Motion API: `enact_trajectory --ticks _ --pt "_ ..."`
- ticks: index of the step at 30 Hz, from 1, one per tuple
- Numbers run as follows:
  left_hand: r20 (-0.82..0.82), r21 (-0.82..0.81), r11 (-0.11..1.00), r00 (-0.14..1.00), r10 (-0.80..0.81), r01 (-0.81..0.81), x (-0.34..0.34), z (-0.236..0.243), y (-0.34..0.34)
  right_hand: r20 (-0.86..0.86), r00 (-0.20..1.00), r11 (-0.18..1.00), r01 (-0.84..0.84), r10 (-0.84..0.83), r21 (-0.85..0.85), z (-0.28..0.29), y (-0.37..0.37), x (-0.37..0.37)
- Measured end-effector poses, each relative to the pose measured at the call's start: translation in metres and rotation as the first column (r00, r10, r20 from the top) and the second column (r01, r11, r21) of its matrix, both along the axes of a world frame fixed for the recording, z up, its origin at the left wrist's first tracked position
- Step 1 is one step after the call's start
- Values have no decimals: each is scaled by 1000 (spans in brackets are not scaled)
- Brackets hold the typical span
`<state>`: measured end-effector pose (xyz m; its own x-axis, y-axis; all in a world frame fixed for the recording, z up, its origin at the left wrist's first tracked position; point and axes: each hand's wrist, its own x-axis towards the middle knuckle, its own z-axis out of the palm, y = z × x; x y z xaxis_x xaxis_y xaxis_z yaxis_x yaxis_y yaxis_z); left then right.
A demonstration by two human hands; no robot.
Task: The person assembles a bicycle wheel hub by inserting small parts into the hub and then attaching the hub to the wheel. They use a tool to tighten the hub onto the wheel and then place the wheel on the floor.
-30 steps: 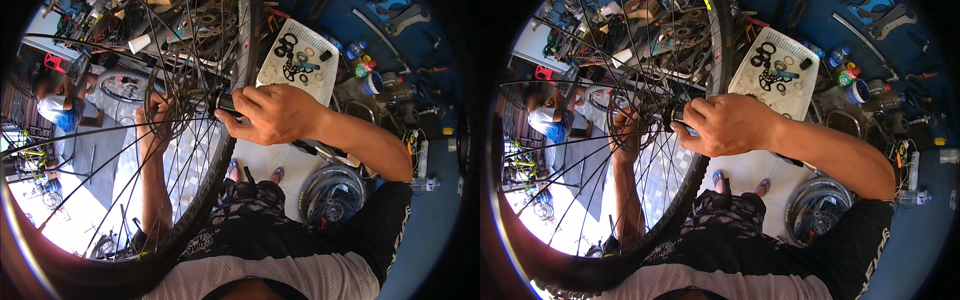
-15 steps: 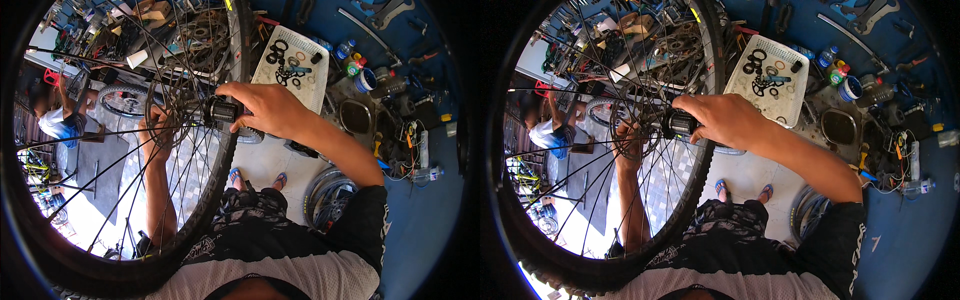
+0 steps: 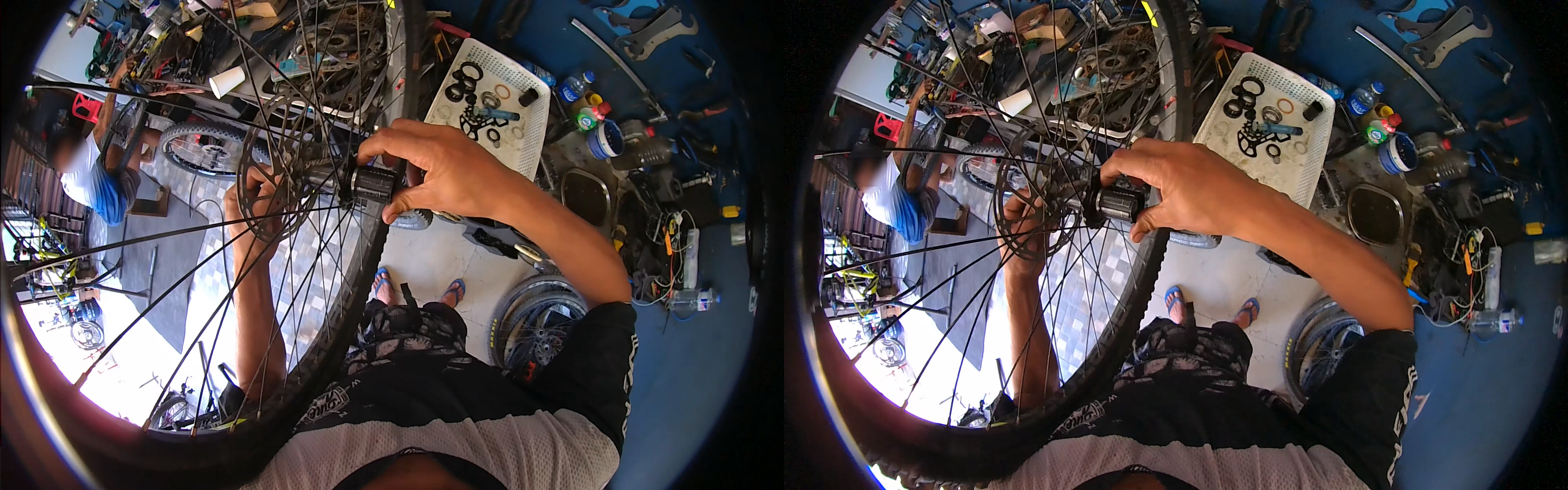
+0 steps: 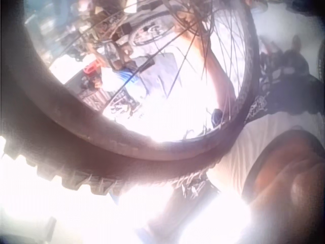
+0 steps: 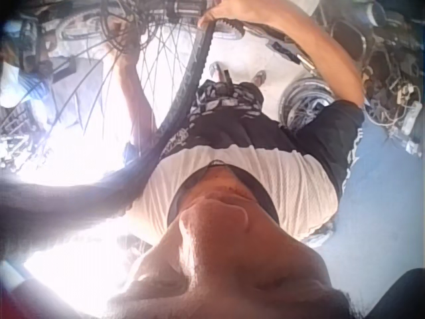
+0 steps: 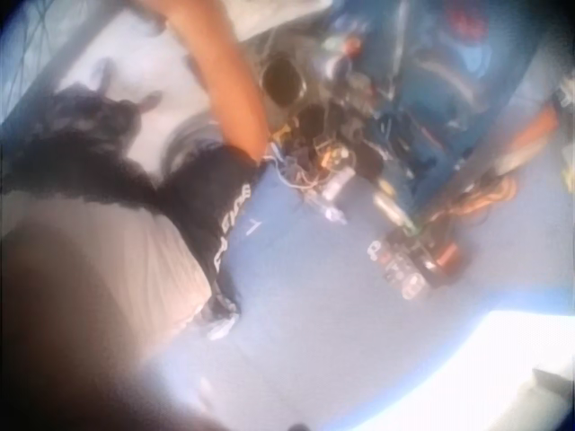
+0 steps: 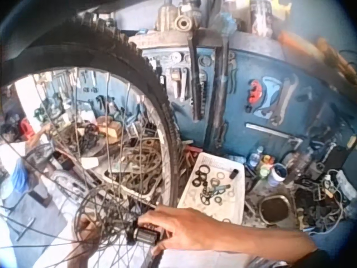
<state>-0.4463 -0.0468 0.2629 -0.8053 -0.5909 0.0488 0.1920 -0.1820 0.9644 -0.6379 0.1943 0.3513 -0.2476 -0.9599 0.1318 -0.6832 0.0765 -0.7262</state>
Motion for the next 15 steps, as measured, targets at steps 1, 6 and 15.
enact_trajectory --ticks 1,6,15 --pt "3 10 1000 1000 -1 1 0 1 1 13 1000 1000 -3 3 6 -1 -1 0" --pt "-9 34 999 1000 28 -28 1 4 6 52 999 1000 1 -1 -2 -5 0 -3" --pt "-20 36 999 1000 4 -4 0 1 2 -495 866 985 -145 78 -97 -3 4 1"
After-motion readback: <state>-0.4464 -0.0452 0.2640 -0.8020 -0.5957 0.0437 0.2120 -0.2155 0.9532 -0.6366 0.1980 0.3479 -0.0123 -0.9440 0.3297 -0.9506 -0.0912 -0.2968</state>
